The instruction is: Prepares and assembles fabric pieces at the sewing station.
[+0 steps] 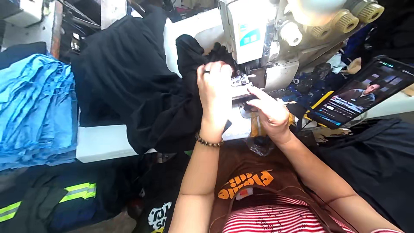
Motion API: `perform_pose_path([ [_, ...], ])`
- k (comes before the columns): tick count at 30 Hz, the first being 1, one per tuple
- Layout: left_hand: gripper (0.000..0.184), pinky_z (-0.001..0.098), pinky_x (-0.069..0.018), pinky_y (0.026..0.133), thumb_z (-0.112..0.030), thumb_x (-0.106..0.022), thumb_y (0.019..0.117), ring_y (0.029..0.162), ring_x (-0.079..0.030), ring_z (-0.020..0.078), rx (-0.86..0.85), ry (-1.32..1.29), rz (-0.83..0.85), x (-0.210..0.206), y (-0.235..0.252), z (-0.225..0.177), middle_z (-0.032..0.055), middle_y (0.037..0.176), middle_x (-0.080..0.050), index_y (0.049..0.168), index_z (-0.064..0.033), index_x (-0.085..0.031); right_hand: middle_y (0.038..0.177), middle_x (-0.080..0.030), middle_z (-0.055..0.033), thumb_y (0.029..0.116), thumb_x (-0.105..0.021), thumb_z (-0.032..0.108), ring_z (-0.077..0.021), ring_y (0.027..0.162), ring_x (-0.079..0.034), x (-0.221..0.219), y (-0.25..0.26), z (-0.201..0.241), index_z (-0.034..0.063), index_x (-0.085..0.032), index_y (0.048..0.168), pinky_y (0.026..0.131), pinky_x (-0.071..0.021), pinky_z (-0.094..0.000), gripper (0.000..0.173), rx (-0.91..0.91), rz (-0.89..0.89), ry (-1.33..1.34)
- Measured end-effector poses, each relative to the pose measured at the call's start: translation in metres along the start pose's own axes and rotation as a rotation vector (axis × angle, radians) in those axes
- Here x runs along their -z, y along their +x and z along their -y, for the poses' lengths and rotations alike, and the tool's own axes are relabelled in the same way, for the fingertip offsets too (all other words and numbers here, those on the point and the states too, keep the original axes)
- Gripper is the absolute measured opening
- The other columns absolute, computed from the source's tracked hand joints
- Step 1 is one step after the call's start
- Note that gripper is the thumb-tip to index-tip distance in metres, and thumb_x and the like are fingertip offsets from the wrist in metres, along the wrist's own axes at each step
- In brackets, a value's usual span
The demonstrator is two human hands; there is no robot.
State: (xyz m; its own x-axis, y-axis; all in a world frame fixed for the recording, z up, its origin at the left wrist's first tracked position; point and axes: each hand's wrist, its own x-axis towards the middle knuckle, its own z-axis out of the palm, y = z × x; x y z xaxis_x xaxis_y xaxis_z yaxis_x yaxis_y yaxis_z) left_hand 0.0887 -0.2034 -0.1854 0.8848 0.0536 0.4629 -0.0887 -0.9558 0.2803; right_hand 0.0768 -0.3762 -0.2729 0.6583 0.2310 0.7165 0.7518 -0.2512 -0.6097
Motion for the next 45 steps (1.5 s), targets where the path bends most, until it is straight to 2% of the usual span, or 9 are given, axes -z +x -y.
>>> perform_pose_path([
  [5,0.023,0.0569,-0.0446,0.102,-0.002,-0.054,0.0963,0.117,-0.064,0.0353,0.14,0.133,-0.047,0.028,-0.009,0.043,0.0128,0.116,-0.073,0.102,-0.0066,-0.076,0.131,-0.069,-0.0167,0.0974,-0.062,-0.001,-0.0235,0.116,-0.07,0.011,-0.002,0.014,-0.0004,-0.078,0.102,0.099,-0.057,-0.035,0.016,-0.027,0.027,-0.012],
  [9,0.02,0.0549,-0.04,0.11,-0.001,-0.056,0.0977,0.125,-0.057,0.0335,0.057,0.074,-0.118,0.055,-0.079,0.037,0.0124,0.124,-0.068,0.106,-0.0053,-0.074,0.111,-0.073,-0.0182,0.0948,-0.062,-0.004,-0.0242,0.111,-0.069,0.001,-0.01,0.032,-0.0022,-0.077,0.095,0.099,-0.0557,-0.0347,0.015,-0.024,0.006,0.047],
  [15,0.019,0.0485,-0.0413,0.105,-0.004,-0.064,0.0961,0.117,-0.061,0.0288,0.018,0.115,-0.362,0.041,-0.12,0.024,0.0078,0.117,-0.071,0.102,-0.013,-0.08,0.13,-0.065,-0.0214,0.094,-0.06,-0.004,-0.0372,0.12,-0.064,-0.065,-0.001,0.033,-0.0012,-0.066,0.127,0.101,-0.0532,-0.0499,0.034,0.01,0.6,-0.239],
  [23,0.022,0.0455,-0.0429,0.101,-0.003,-0.067,0.0937,0.117,-0.06,0.0263,0.001,0.075,-0.336,0.029,-0.146,0.019,0.0052,0.121,-0.071,0.107,-0.0156,-0.079,0.1,-0.064,-0.0266,0.0916,-0.068,0.001,-0.0426,0.083,-0.068,-0.048,-0.014,0.028,-0.0081,-0.066,0.115,0.07,-0.0585,-0.0535,0.026,-0.096,0.455,-0.386],
  [29,0.011,0.045,-0.0442,0.097,-0.018,-0.074,0.0942,0.112,-0.062,0.026,0.021,0.046,-0.366,0.028,-0.143,0.019,0.0051,0.115,-0.072,0.104,-0.0152,-0.08,0.108,-0.066,-0.0234,0.0918,-0.06,-0.009,-0.0438,0.104,-0.063,-0.015,-0.002,0.039,-0.0026,-0.07,0.105,0.086,-0.0504,-0.0584,0.018,-0.199,0.494,-0.48],
  [31,0.012,0.0457,-0.0439,0.098,-0.016,-0.074,0.0939,0.113,-0.062,0.0267,0.025,0.038,-0.367,0.031,-0.144,0.02,0.0054,0.114,-0.072,0.104,-0.0149,-0.08,0.12,-0.069,-0.0192,0.0995,-0.051,-0.007,-0.03,0.109,-0.069,-0.004,-0.004,0.047,-0.0033,-0.064,0.126,0.096,-0.0553,-0.0456,0.03,-0.404,0.416,-0.191],
  [34,0.014,0.046,-0.0429,0.098,-0.012,-0.073,0.0932,0.113,-0.061,0.0268,0.028,0.024,-0.374,0.03,-0.144,0.02,0.0057,0.115,-0.072,0.104,-0.0152,-0.08,0.112,-0.066,-0.0042,0.1087,-0.04,0.007,-0.0079,0.078,-0.062,0.0,-0.01,0.063,0.0103,-0.055,0.14,0.067,-0.0532,-0.023,0.035,-0.857,0.365,0.483],
  [38,0.014,0.0466,-0.0408,0.1,-0.01,-0.072,0.0928,0.114,-0.06,0.0264,0.02,0.005,-0.383,0.028,-0.144,0.018,0.0053,0.115,-0.072,0.103,-0.0157,-0.08,0.067,-0.052,0.0053,0.1107,-0.041,0.028,-0.0024,0.053,-0.045,-0.011,-0.015,0.067,0.0076,-0.069,0.119,0.051,-0.0402,-0.0177,0.036,-0.972,0.359,0.757],
  [45,0.013,0.0468,-0.0381,0.104,-0.008,-0.072,0.0929,0.116,-0.06,0.0246,-0.007,-0.021,-0.371,0.028,-0.145,0.017,0.0044,0.114,-0.072,0.1,-0.0157,-0.08,0.06,-0.047,0.0059,0.1093,-0.046,0.027,0.0002,0.046,-0.037,-0.025,0.0,0.076,0.0085,-0.066,0.102,0.044,-0.0324,-0.0147,0.029,-0.922,0.379,0.782],
])
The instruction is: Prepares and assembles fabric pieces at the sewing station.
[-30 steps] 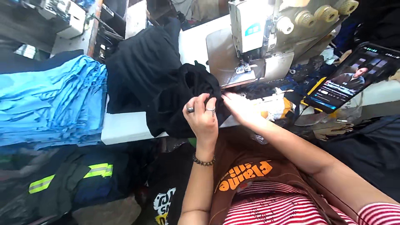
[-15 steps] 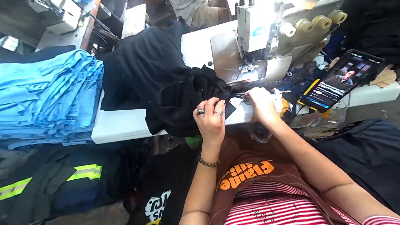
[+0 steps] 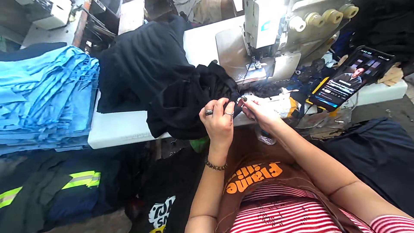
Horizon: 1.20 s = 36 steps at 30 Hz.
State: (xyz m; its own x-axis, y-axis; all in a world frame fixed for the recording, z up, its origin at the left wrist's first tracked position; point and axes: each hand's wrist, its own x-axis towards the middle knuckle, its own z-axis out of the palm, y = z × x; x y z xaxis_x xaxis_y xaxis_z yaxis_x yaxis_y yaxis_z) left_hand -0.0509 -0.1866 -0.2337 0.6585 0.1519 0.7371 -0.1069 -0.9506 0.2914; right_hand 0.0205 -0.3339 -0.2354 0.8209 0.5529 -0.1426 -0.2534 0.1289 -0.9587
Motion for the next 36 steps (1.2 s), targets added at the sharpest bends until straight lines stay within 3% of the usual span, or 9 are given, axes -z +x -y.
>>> perform_pose_path([
  [5,0.017,0.0506,-0.034,0.108,-0.004,-0.064,0.0957,0.121,-0.059,0.0252,-0.091,-0.039,0.132,0.01,-0.004,0.007,0.0027,0.119,-0.073,0.097,-0.014,-0.078,0.058,-0.041,0.0067,0.1092,-0.043,0.024,-0.0007,0.046,-0.034,0.003,-0.012,0.01,0.0101,-0.066,0.093,0.044,-0.029,-0.016,0.031,0.183,0.026,-0.072],
  [13,0.021,0.0587,-0.0269,0.116,-0.001,-0.061,0.0968,0.126,-0.061,0.0264,-0.262,-0.093,0.316,0.042,-0.01,0.015,0.0021,0.111,-0.076,0.091,-0.0125,-0.077,0.083,-0.057,0.0098,0.1004,-0.058,0.052,0.0029,0.057,-0.043,0.035,-0.044,0.022,0.016,-0.066,0.113,0.051,-0.0371,-0.0131,0.039,0.306,-0.001,-0.124],
  [18,0.023,0.0609,-0.0268,0.117,0.001,-0.061,0.0963,0.125,-0.062,0.0259,-0.27,-0.091,0.348,0.04,-0.019,0.018,0.0019,0.108,-0.077,0.09,-0.0132,-0.077,0.097,-0.065,0.0062,0.0965,-0.063,0.018,0.0017,0.067,-0.053,0.032,-0.053,0.016,0.0128,-0.067,0.107,0.058,-0.0461,-0.0152,0.013,0.377,-0.096,-0.177],
  [22,0.021,0.0633,-0.0293,0.116,-0.001,-0.061,0.0973,0.124,-0.064,0.0251,-0.301,-0.112,0.401,0.043,-0.026,0.021,0.0024,0.105,-0.078,0.088,-0.012,-0.076,0.108,-0.071,-0.0019,0.0899,-0.063,0.001,-0.0033,0.083,-0.063,0.029,-0.056,0.007,0.0044,-0.071,0.11,0.072,-0.0557,-0.0214,0.022,0.516,-0.007,-0.442],
  [24,0.022,0.0641,-0.0294,0.116,-0.001,-0.059,0.0988,0.124,-0.065,0.0247,-0.304,-0.146,0.418,0.049,-0.027,0.023,0.0025,0.105,-0.078,0.09,-0.0114,-0.076,0.126,-0.069,-0.0065,0.0902,-0.065,-0.001,-0.0136,0.111,-0.068,0.027,-0.056,-0.001,0.0049,-0.07,0.121,0.093,-0.0592,-0.0343,0.032,0.66,0.096,-0.699],
  [25,0.022,0.0636,-0.0294,0.116,-0.003,-0.058,0.1,0.124,-0.065,0.0237,-0.299,-0.167,0.429,0.054,-0.027,0.024,0.0018,0.105,-0.078,0.092,-0.0119,-0.076,0.134,-0.067,-0.008,0.0916,-0.065,-0.001,-0.0191,0.116,-0.068,0.024,-0.056,-0.003,0.0075,-0.068,0.127,0.093,-0.0603,-0.0399,0.036,0.718,0.13,-0.843],
  [28,0.021,0.0609,-0.0302,0.117,-0.007,-0.057,0.1025,0.122,-0.066,0.0197,-0.281,-0.255,0.435,0.068,-0.023,0.025,-0.0008,0.105,-0.078,0.096,-0.0139,-0.076,0.135,-0.067,-0.0095,0.0986,-0.059,0.001,-0.025,0.097,-0.074,0.015,-0.053,-0.016,0.0148,-0.069,0.13,0.07,-0.0603,-0.0415,0.036,0.857,0.147,-1.113],
  [33,0.013,0.0603,-0.0311,0.117,-0.019,-0.069,0.0975,0.133,-0.056,0.0266,-0.185,-0.281,0.422,0.079,-0.003,0.031,0.0065,0.128,-0.07,0.107,-0.0155,-0.078,0.102,-0.075,-0.0099,0.0982,-0.059,0.002,-0.0255,0.076,-0.072,0.006,-0.052,-0.024,0.009,-0.074,0.112,0.062,-0.0588,-0.041,0.021,0.906,0.098,-1.178],
  [36,0.044,0.0491,-0.0444,0.11,-0.033,-0.075,0.093,0.138,-0.048,0.0305,0.044,-0.333,0.279,0.075,0.016,0.029,0.0169,0.149,-0.051,0.129,-0.0091,-0.067,0.101,-0.075,-0.0108,0.0983,-0.059,0.003,-0.0263,0.077,-0.072,0.003,-0.06,-0.021,0.0086,-0.073,0.113,0.063,-0.0593,-0.0417,0.021,0.901,0.105,-1.161],
])
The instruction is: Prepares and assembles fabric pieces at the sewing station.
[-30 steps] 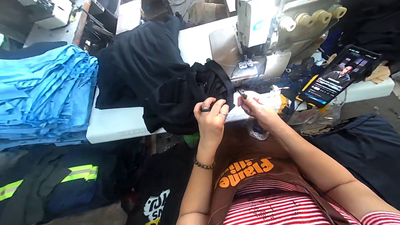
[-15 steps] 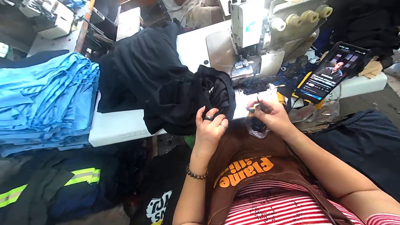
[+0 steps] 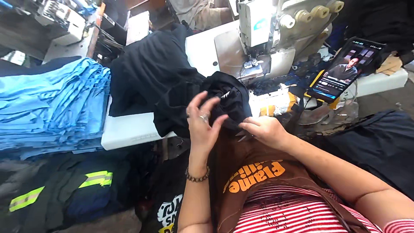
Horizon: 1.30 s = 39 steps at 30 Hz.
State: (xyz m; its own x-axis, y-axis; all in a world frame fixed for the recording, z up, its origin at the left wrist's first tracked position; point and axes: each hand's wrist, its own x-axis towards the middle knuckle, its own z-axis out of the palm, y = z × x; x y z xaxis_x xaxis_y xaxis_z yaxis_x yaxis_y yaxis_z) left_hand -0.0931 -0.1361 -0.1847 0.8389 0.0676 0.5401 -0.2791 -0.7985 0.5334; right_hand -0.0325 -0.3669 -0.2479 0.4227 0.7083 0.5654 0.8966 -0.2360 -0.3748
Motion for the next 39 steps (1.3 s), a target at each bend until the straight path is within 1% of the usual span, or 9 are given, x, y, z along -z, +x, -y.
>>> perform_pose_path([
  [2,0.063,0.0427,-0.0474,0.106,-0.038,-0.075,0.0925,0.138,-0.047,0.0284,0.122,0.015,-0.088,-0.004,0.017,0.005,0.0179,0.154,-0.044,0.142,-0.0049,-0.054,0.102,-0.074,-0.0114,0.0973,-0.061,0.003,-0.0264,0.076,-0.071,0.002,-0.003,0.002,0.0086,-0.073,0.114,0.062,-0.0583,-0.0417,0.021,0.019,0.007,0.005],
  [4,0.062,0.0427,-0.0454,0.108,-0.03,-0.075,0.0938,0.136,-0.049,0.0276,0.239,-0.035,-0.072,-0.007,0.039,0.018,0.0177,0.152,-0.047,0.144,-0.0032,-0.051,0.113,-0.074,-0.0117,0.0965,-0.065,0.01,-0.0263,0.084,-0.074,0.01,0.0,0.001,0.0101,-0.074,0.114,0.066,-0.0604,-0.0428,0.019,-0.01,-0.005,0.023],
  [6,0.035,0.0359,-0.0535,0.098,-0.02,-0.073,0.0942,0.114,-0.065,0.0173,0.337,-0.138,-0.086,-0.011,0.063,0.034,0.0122,0.127,-0.068,0.124,-0.003,-0.067,0.123,-0.071,-0.0118,0.0971,-0.068,0.016,-0.0256,0.098,-0.073,0.024,0.012,-0.005,0.0085,-0.075,0.114,0.079,-0.0617,-0.0448,0.02,-0.144,-0.096,0.086],
  [9,0.015,0.0256,-0.0556,0.088,-0.012,-0.071,0.0952,0.093,-0.068,0.0049,0.38,-0.294,-0.049,-0.011,0.084,0.038,0.0049,0.102,-0.073,0.106,-0.0016,-0.072,0.124,-0.069,-0.0147,0.0982,-0.066,0.012,-0.0225,0.116,-0.066,0.033,0.041,-0.035,0.0012,-0.07,0.124,0.101,-0.0541,-0.0409,0.028,-0.444,-0.294,0.269],
  [11,0.013,0.0242,-0.0544,0.088,-0.007,-0.067,0.0971,0.094,-0.066,0.0044,0.347,-0.4,-0.012,-0.008,0.085,0.025,0.0048,0.103,-0.071,0.108,0.0002,-0.07,0.12,-0.07,-0.0121,0.0941,-0.071,0.012,-0.0161,0.109,-0.067,0.027,0.056,-0.053,0.0024,-0.067,0.127,0.098,-0.055,-0.0357,0.034,-0.612,-0.276,0.442],
  [17,0.007,0.024,-0.0563,0.085,-0.004,-0.066,0.0972,0.089,-0.067,0.0029,0.306,-0.568,-0.033,0.0,0.132,0.029,-0.0029,0.094,-0.073,0.101,-0.0033,-0.073,0.091,-0.072,-0.0045,0.0865,-0.075,0.003,-0.0064,0.079,-0.066,0.045,0.061,-0.063,0.0026,-0.073,0.103,0.075,-0.0561,-0.0284,0.016,-0.778,-0.249,0.665],
  [21,0.005,0.0229,-0.0566,0.084,-0.003,-0.069,0.0948,0.087,-0.068,0.0011,0.222,-0.498,0.09,-0.018,0.159,0.033,-0.0034,0.091,-0.074,0.098,-0.0031,-0.073,0.085,-0.069,0.0018,0.0889,-0.074,0.003,0.0021,0.06,-0.051,0.072,0.031,-0.081,0.004,-0.072,0.103,0.056,-0.0444,-0.0174,0.014,-0.892,-0.385,0.728],
  [29,0.009,0.0259,-0.056,0.09,0.0,-0.065,0.0958,0.094,-0.069,0.004,0.128,-0.505,0.19,-0.079,0.178,0.047,0.0012,0.098,-0.075,0.099,0.0003,-0.073,0.092,-0.071,-0.0037,0.0902,-0.071,-0.001,-0.0023,0.075,-0.061,0.063,-0.001,-0.1,0.0037,-0.073,0.105,0.071,-0.0518,-0.0222,0.016,-0.936,-0.372,0.608],
  [39,0.017,0.0279,-0.0565,0.092,-0.002,-0.056,0.1021,0.097,-0.07,0.0064,0.22,-0.588,0.235,-0.075,0.164,0.057,0.0,0.101,-0.076,0.103,-0.0024,-0.073,0.101,-0.074,-0.0063,0.092,-0.068,-0.002,-0.0097,0.087,-0.067,0.063,-0.014,-0.105,0.0066,-0.075,0.108,0.082,-0.0552,-0.0326,0.02,-0.93,-0.265,0.582],
])
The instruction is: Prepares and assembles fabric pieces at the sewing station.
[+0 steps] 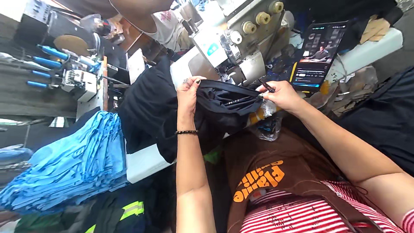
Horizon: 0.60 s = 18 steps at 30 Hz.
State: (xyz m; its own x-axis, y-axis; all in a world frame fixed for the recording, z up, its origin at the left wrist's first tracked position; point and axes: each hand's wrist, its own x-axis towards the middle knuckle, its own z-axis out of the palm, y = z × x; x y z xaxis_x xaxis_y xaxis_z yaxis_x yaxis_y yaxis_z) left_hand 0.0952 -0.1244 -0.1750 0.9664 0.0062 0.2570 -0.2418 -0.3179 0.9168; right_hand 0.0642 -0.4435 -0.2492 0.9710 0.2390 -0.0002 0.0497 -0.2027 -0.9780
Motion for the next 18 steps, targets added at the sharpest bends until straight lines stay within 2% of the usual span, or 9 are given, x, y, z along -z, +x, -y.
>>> perform_pose_path([
  [5,0.018,0.0288,-0.0563,0.092,-0.003,-0.055,0.1031,0.099,-0.07,0.0075,0.035,-0.01,0.025,0.002,-0.001,-0.003,0.0011,0.104,-0.076,0.106,-0.0023,-0.073,0.101,-0.074,-0.0049,0.0916,-0.068,-0.002,-0.0071,0.087,-0.066,0.001,0.0,0.005,0.0066,-0.075,0.109,0.081,-0.0543,-0.0288,0.021,-0.003,0.012,0.025],
  [11,0.019,0.0272,-0.0541,0.095,-0.005,-0.055,0.1036,0.104,-0.068,0.0068,0.008,-0.064,-0.027,0.002,-0.015,-0.009,-0.0007,0.109,-0.075,0.11,-0.0041,-0.073,0.099,-0.074,-0.0024,0.0915,-0.069,-0.002,-0.0018,0.085,-0.066,0.003,-0.007,0.018,0.0076,-0.075,0.109,0.079,-0.0543,-0.0217,0.021,0.014,0.044,0.075],
  [14,0.024,0.0268,-0.0515,0.1,-0.009,-0.049,0.1076,0.113,-0.065,0.0077,-0.006,0.007,-0.045,-0.003,-0.042,-0.027,0.0014,0.123,-0.07,0.124,-0.0041,-0.066,0.098,-0.074,-0.0018,0.0925,-0.068,-0.001,-0.0014,0.082,-0.065,0.005,-0.008,0.018,0.0078,-0.075,0.11,0.075,-0.0527,-0.0205,0.021,0.012,0.059,0.102],
  [16,0.028,0.028,-0.051,0.099,-0.016,-0.047,0.1092,0.116,-0.063,0.0089,-0.033,0.115,-0.146,-0.007,-0.063,-0.042,0.0023,0.128,-0.067,0.13,-0.0046,-0.062,0.1,-0.074,-0.0012,0.0936,-0.065,-0.002,-0.0011,0.082,-0.065,0.006,-0.009,0.017,0.008,-0.074,0.112,0.075,-0.0536,-0.0206,0.023,-0.009,0.058,0.128],
  [18,0.027,0.0334,-0.0525,0.1,-0.017,-0.048,0.1088,0.117,-0.064,0.0142,-0.109,0.112,-0.296,-0.012,-0.082,-0.063,0.0038,0.126,-0.067,0.127,-0.004,-0.063,0.105,-0.074,-0.0002,0.0946,-0.061,-0.004,-0.0003,0.079,-0.062,0.006,-0.011,0.015,0.0084,-0.073,0.114,0.069,-0.0506,-0.0201,0.026,-0.019,0.024,0.153],
])
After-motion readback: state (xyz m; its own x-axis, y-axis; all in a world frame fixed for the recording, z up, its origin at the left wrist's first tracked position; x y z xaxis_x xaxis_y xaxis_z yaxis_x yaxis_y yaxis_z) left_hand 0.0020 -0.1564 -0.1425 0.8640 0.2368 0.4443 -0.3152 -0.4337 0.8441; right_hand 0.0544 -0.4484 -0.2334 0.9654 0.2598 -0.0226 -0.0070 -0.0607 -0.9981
